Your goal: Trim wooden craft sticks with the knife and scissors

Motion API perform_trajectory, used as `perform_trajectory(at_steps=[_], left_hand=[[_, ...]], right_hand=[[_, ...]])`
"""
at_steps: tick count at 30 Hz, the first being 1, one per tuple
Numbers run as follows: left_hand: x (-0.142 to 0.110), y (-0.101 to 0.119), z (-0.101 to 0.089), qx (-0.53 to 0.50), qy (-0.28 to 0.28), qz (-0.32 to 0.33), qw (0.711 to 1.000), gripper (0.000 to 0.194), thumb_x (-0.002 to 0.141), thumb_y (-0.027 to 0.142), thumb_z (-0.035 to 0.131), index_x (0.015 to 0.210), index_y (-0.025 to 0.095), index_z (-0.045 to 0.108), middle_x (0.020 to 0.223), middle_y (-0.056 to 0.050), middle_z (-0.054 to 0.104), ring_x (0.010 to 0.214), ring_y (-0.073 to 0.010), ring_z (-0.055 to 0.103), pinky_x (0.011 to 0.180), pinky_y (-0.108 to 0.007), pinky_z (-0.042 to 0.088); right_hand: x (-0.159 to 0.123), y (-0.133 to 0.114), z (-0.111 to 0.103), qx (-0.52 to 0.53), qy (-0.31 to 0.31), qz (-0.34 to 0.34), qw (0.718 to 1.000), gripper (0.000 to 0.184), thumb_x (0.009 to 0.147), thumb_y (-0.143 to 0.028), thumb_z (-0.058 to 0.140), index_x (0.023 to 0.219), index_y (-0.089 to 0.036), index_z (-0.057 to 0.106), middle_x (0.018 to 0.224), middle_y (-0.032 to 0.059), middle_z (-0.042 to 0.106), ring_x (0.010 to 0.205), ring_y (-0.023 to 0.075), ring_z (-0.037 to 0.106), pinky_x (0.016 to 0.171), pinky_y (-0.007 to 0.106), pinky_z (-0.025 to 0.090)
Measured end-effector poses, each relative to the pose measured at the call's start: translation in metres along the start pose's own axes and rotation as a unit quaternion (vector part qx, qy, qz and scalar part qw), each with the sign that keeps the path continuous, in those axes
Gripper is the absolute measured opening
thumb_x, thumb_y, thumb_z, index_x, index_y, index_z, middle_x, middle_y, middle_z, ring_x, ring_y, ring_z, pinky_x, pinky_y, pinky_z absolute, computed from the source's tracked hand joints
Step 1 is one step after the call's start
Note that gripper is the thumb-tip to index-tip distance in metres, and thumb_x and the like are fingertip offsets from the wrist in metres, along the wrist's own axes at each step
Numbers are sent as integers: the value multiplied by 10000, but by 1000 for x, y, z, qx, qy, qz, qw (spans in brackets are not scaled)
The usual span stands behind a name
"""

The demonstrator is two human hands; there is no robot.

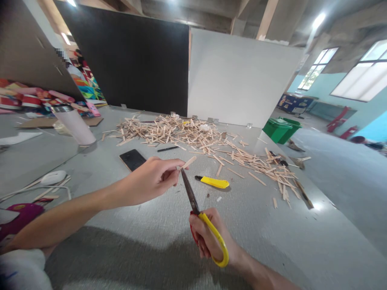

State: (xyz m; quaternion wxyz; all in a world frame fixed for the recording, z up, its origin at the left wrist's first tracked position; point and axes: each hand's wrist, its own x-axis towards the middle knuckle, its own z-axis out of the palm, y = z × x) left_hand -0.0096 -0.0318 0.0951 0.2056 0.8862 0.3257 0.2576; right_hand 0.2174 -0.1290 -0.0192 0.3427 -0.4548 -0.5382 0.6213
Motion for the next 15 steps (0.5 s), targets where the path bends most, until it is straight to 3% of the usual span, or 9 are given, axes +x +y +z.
perform_trajectory(at_steps=[6,15], left_hand=[[-1,-2,0,47,-3,17,999,158,977,82,532,879,189,594,611,95,376,574,-101,281,580,-289,257],[-2,-8,0,110,-22,22,993,322,1030,105,498,1237,152,739,674,47,515,610,-135,423,631,-315,286]], right_hand=[[-1,-3,-2,-29,-2,-5,1000,765,1000,-753,585,439,-264,411,328,-45,369,292,74,314,345,228,255],[1,16,-7,22,-43,-33,998,810,1049,-781,559,444,-254,445,324,-48,363,272,75,325,316,225,249]])
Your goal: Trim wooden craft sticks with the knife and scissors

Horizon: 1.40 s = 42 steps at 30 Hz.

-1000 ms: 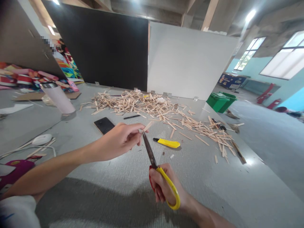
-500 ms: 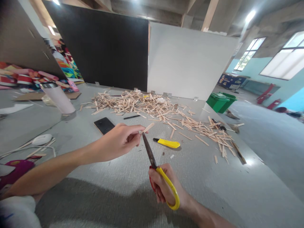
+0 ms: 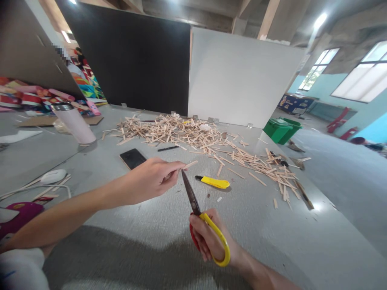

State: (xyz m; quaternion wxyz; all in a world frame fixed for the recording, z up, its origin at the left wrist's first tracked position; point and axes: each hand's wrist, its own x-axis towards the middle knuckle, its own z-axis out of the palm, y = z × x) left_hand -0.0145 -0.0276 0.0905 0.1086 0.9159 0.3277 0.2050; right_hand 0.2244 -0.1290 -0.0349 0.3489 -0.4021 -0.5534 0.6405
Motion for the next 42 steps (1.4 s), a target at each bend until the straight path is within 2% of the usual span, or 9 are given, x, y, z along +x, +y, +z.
perform_trajectory(at_steps=[4,8,11,15,19,24,33,42], left_hand=[[1,2,-4,-20,-2,5,1000,328,1056,115,489,1272,155,734,686,48,526,617,-131,436,635,-308,295],[1,3,-8,-48,3,13,999,207,1053,126,510,1084,171,710,628,84,418,556,-113,347,594,-311,263],[1,4,-9,-70,-1,10,997,166,1048,121,518,1020,181,670,626,85,456,546,-104,375,585,-306,267],[0,5,-9,-75,0,3,997,151,1032,107,532,974,189,645,625,81,471,544,-104,382,578,-309,262],[1,5,-9,-73,2,1,997,150,1024,99,530,959,196,624,622,91,440,553,-102,349,576,-305,265],[1,5,-9,-74,1,1,997,154,1023,96,527,926,200,588,620,91,435,550,-96,356,576,-299,269],[1,5,-9,-70,-5,-13,997,163,1036,110,529,1022,196,667,610,88,425,545,-109,349,576,-310,259],[1,9,-11,-74,-3,-6,997,180,1043,116,507,971,192,653,587,74,459,507,-109,375,561,-310,239]], right_hand=[[1,10,-2,52,-23,-16,998,797,1080,-763,516,465,-261,447,318,-74,315,249,74,291,296,218,271],[1,9,-1,61,-18,-21,998,765,1067,-748,552,484,-267,437,323,-78,326,247,71,281,289,217,263],[2,7,-1,59,-5,-18,998,728,1026,-761,599,513,-265,453,334,-77,349,254,77,311,292,210,272],[2,8,-2,58,3,-15,998,689,973,-797,633,573,-249,512,362,-85,381,274,74,325,328,204,363],[2,8,-3,39,-6,-25,999,690,989,-783,617,569,-245,512,383,-72,412,292,78,355,357,213,409],[1,3,-2,36,4,-9,999,667,988,-763,626,583,-248,501,385,-87,390,289,68,323,356,200,410],[2,-1,-1,38,-2,-1,999,661,995,-732,622,557,-255,487,364,-82,375,289,81,344,346,207,381],[2,-1,0,35,-6,-4,999,692,1000,-760,600,541,-260,463,356,-84,358,285,81,332,344,207,353]])
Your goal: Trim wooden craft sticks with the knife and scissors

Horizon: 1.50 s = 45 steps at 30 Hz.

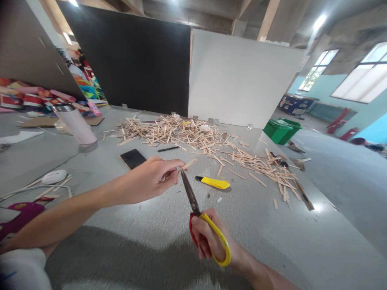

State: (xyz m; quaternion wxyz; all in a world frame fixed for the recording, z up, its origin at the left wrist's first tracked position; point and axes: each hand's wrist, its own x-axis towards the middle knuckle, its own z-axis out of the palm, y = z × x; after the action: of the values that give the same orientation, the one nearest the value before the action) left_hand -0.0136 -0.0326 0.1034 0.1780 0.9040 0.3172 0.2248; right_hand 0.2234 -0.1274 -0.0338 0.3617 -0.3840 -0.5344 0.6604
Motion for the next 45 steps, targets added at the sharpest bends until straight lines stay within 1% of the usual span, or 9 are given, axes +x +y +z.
perform_trajectory(at_steps=[3,7,14,20,26,32,36,42,45], left_hand=[[0,0,0,-18,-3,-1,1000,174,1045,130,501,950,192,633,621,51,549,514,-108,451,558,-293,267],[-1,0,0,-72,-12,-17,997,162,1042,138,480,1018,188,633,714,16,678,551,-118,575,548,-262,333],[-2,1,-1,-91,-15,-29,995,181,1049,151,481,1107,181,649,776,-7,742,591,-130,648,543,-246,368],[-2,0,0,-73,-3,-13,997,188,1054,157,467,1064,177,654,740,-2,708,548,-118,580,534,-254,331],[-2,-1,1,-30,11,11,999,201,1035,128,481,954,178,658,623,47,550,508,-101,430,544,-275,270],[-2,-1,1,15,4,14,1000,239,1033,106,493,1004,175,720,606,70,452,541,-108,368,577,-282,274],[-3,-3,1,56,0,7,998,308,1023,104,489,1094,170,782,623,49,522,559,-119,419,596,-285,294],[-3,-11,4,127,-12,16,992,389,1040,115,486,1274,170,792,764,-40,744,666,-169,612,642,-320,344],[-3,-12,4,151,-25,12,988,417,1055,128,467,1343,158,766,830,-67,787,707,-194,665,652,-331,360]], right_hand=[[0,1,0,3,2,-6,1000,694,1009,-749,594,534,-260,462,348,-81,358,280,79,326,342,208,349],[0,0,1,10,6,-2,1000,676,987,-760,622,556,-259,481,354,-85,370,276,80,326,333,211,350],[0,-5,3,4,9,-2,1000,702,968,-787,631,529,-261,473,347,-84,356,274,78,315,328,212,350],[0,-6,2,-5,6,9,1000,703,971,-771,626,514,-262,461,347,-69,379,278,78,343,325,207,344],[-1,-7,3,-8,10,15,1000,683,978,-753,622,531,-262,460,359,-72,390,286,77,342,331,208,341],[-1,-7,2,-16,21,27,999,653,991,-693,619,524,-260,472,356,-67,394,287,82,344,327,211,302],[0,-7,2,-41,16,23,999,695,1033,-643,596,473,-259,444,338,-56,375,292,79,343,336,210,292],[0,-9,3,-63,21,29,997,753,1010,-784,594,492,-258,450,344,-58,381,291,76,322,330,220,262],[0,-9,3,-74,17,23,997,784,1016,-819,561,481,-256,462,340,-53,373,291,78,301,328,232,256]])
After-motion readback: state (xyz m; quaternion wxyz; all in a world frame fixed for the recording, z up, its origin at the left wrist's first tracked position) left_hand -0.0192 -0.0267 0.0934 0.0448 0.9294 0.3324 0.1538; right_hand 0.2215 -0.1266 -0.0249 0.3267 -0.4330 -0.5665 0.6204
